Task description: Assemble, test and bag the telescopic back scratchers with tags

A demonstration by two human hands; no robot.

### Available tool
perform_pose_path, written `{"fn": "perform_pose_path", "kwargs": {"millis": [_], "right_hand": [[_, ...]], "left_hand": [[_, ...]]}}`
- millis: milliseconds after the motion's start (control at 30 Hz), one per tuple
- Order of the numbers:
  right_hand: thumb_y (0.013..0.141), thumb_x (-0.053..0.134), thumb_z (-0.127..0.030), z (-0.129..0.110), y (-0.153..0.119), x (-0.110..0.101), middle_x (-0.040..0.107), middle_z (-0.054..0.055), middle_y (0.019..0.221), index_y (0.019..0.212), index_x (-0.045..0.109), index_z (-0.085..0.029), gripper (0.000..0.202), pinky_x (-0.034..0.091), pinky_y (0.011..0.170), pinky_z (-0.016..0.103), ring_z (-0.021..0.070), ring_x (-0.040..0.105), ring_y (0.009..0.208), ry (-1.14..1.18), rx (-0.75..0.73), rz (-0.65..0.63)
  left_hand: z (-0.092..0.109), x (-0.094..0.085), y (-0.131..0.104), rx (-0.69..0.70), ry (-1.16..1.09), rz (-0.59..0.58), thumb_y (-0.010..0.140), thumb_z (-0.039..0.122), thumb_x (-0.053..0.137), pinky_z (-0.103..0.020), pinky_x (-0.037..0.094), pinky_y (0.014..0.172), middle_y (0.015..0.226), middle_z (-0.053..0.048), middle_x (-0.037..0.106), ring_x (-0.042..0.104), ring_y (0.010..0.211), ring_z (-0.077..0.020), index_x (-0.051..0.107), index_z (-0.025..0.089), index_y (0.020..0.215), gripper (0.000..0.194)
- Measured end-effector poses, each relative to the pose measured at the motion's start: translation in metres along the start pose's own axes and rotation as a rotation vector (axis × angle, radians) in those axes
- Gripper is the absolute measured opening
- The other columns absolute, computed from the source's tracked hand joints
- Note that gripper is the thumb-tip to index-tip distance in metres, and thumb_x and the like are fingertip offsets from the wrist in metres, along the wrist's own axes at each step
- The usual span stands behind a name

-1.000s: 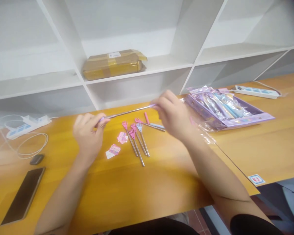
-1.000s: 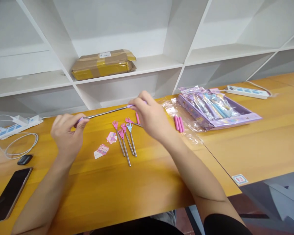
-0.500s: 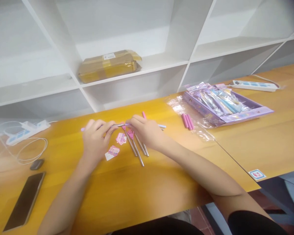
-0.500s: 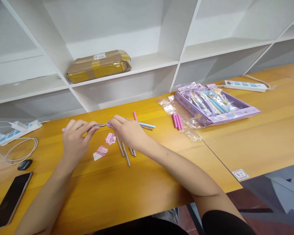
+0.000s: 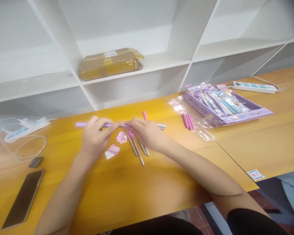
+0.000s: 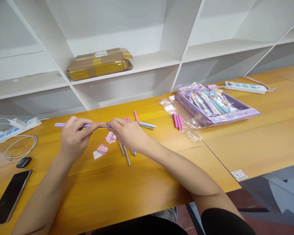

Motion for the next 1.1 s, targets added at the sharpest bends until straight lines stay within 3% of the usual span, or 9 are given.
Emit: {"fn": "perform_pose_path", "kwargs": {"millis": [200,367,667,800,1100], "right_hand": [[0.118,0.04,-0.037,-0.002,0.0,-0.007,0.072,0.006,0.094,0.12,0.07,-0.019,0.035,0.039,0.065,0.027,0.0143,0.059,0.071,-0.016,-0.017,-0.003],[0.117,0.041,-0.037,-0.003,0.002,-0.013,0.072,0.004,0.094,0.118,0.071,-0.021,0.034,0.039,0.065,0.027,0.0138,0.058,0.07,-0.013,-0.009,-0.013],[0.117,0.042,-0.037,-0.003,0.003,-0.022,0.074,0.004,0.099,0.117,0.07,-0.022,0.032,0.042,0.07,0.029,0.0141,0.063,0.075,-0.059,-0.016,-0.024],[0.117,0.042,-0.042,-0.002,0.005,-0.026,0.074,0.005,0.094,0.106,0.072,-0.02,0.039,0.04,0.067,0.03,0.0153,0.062,0.075,-0.104,-0.017,-0.005],[0.116,0.044,-0.044,-0.004,0.008,-0.031,0.072,0.005,0.091,0.1,0.075,-0.02,0.043,0.036,0.068,0.032,0.0154,0.058,0.074,-0.19,-0.085,0.04]], "left_hand": [[0.004,0.0,0.0,-0.002,-0.008,-0.017,0.106,0.009,0.05,-0.034,0.046,0.071,0.094,-0.004,0.074,0.051,0.077,-0.0189,0.077,0.046,0.13,0.052],[0.005,-0.001,0.0,-0.013,-0.022,-0.003,0.107,0.015,0.05,-0.036,0.047,0.07,0.093,-0.005,0.074,0.054,0.076,-0.0197,0.08,0.045,0.129,0.048],[0.013,0.001,0.003,-0.016,-0.03,0.039,0.105,0.009,0.056,-0.036,0.045,0.073,0.094,-0.005,0.071,0.054,0.08,-0.0204,0.075,0.038,0.132,0.044],[0.014,0.002,0.003,-0.016,-0.028,0.033,0.104,0.008,0.057,-0.035,0.045,0.074,0.093,-0.005,0.069,0.053,0.081,-0.0206,0.073,0.037,0.133,0.044],[0.009,0.002,0.001,0.02,0.049,-0.041,0.101,-0.003,0.043,-0.033,0.042,0.073,0.093,-0.005,0.063,0.046,0.079,-0.02,0.072,0.045,0.138,0.067]]}}
Point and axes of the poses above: each hand's wrist, its own y-axis towards the middle knuckle, its own x-axis out of the palm, z = x × y, the point moved 8 cm from there along y, towards the middle knuckle
